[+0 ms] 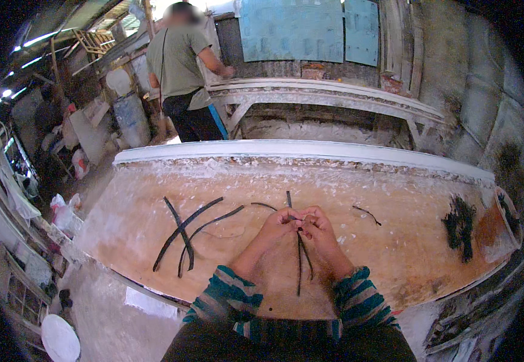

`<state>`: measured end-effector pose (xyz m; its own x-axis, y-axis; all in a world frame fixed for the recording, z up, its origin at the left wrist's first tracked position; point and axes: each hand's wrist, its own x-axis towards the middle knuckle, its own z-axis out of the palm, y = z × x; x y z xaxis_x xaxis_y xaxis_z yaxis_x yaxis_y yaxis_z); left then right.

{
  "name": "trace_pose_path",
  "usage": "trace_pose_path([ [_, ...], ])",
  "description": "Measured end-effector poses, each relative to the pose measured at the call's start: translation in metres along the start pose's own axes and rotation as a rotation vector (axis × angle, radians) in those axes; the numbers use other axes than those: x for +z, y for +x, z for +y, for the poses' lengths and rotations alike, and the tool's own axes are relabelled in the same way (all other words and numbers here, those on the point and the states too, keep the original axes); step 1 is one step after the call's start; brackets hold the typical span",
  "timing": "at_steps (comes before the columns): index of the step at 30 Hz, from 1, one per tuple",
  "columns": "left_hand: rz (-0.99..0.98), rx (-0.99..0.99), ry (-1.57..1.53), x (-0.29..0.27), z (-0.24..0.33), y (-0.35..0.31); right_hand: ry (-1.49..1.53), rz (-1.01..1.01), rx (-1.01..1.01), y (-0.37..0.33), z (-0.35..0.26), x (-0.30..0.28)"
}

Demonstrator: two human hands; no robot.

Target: The person repeatedly picks up thin black cords on a wooden workbench, folds them, and ties them into knots. The hands manipulate the cords one at a time, forming loops and tightening the knots. The cords remain on the bench after each knot is tied.

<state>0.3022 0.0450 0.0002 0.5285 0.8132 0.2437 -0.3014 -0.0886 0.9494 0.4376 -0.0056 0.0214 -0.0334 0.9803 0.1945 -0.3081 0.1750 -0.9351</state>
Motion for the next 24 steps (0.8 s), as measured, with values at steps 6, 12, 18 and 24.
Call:
trace_pose_path([
  [6,0.045,-0.006,0.299,-0.011,-0.012,0.006,-0.214,-0.005,-0.056,0.0,0.011,-0.01],
  [12,0.047,0.023,0.317,-0.011,0.0,0.004,-0.607,0.006,-0.321,0.0,0.024,-0.005],
  [18,0.059,0.038,0.279,-0.013,0.003,-0.002,-0.669,0.028,-0.346,-0.014,0.006,0.008],
  [24,0.143,0.062,0.183,-0.014,0.001,-0.002,-0.71,0.035,-0.431,-0.02,0.0,0.004],
])
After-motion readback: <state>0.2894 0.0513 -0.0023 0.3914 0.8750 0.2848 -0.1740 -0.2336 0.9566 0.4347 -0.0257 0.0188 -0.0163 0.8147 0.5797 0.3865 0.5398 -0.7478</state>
